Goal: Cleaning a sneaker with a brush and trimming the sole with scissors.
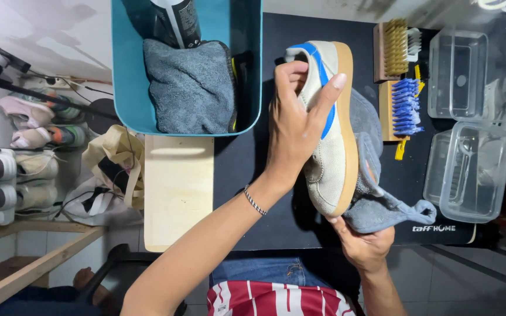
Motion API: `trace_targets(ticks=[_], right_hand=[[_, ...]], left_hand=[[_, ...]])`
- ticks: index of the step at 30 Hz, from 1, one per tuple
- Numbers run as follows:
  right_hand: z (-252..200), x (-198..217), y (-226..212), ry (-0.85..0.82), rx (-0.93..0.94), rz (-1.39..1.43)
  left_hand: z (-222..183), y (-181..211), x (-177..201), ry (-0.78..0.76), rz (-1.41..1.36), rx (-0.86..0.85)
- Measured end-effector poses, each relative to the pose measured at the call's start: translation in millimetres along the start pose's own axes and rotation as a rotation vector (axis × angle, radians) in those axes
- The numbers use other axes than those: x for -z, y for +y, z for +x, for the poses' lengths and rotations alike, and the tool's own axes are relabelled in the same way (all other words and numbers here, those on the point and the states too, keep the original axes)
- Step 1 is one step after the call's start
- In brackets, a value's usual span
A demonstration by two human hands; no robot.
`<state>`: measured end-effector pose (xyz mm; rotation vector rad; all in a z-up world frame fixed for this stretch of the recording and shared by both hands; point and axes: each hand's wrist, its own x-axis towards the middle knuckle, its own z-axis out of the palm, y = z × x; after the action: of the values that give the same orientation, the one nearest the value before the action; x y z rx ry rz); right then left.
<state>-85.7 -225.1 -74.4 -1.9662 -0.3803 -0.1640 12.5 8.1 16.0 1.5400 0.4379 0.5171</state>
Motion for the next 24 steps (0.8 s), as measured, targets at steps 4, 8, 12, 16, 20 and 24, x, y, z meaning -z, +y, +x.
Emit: trace_targets(ticks=[4,8,12,16,20,24], right_hand=[[-5,-3,21,0.095,0.063,-0.002],[31,-22,-9,0.449,0.144,0.083],[85,-21,-68,0.491,0.147,0.184],[108,-11,-85,0.413,0.044,0.136],[106,-4,-80,0.381,0.023,0.170],[91,9,-53,0.354,0.003,0.205]], left_hand=[[-9,-1,-3,0.001,-0.124,-0.162],[-20,7,4,-0.130,-0.027,-0.272],[-14,8,8,-0.436,0.099,-0.524],[-13,7,2,-0.480,0.519,-0.831],[-11,10,3,-0.434,0.424,-0.861],[-4,23,15,-0.397,0.511,-0.922]])
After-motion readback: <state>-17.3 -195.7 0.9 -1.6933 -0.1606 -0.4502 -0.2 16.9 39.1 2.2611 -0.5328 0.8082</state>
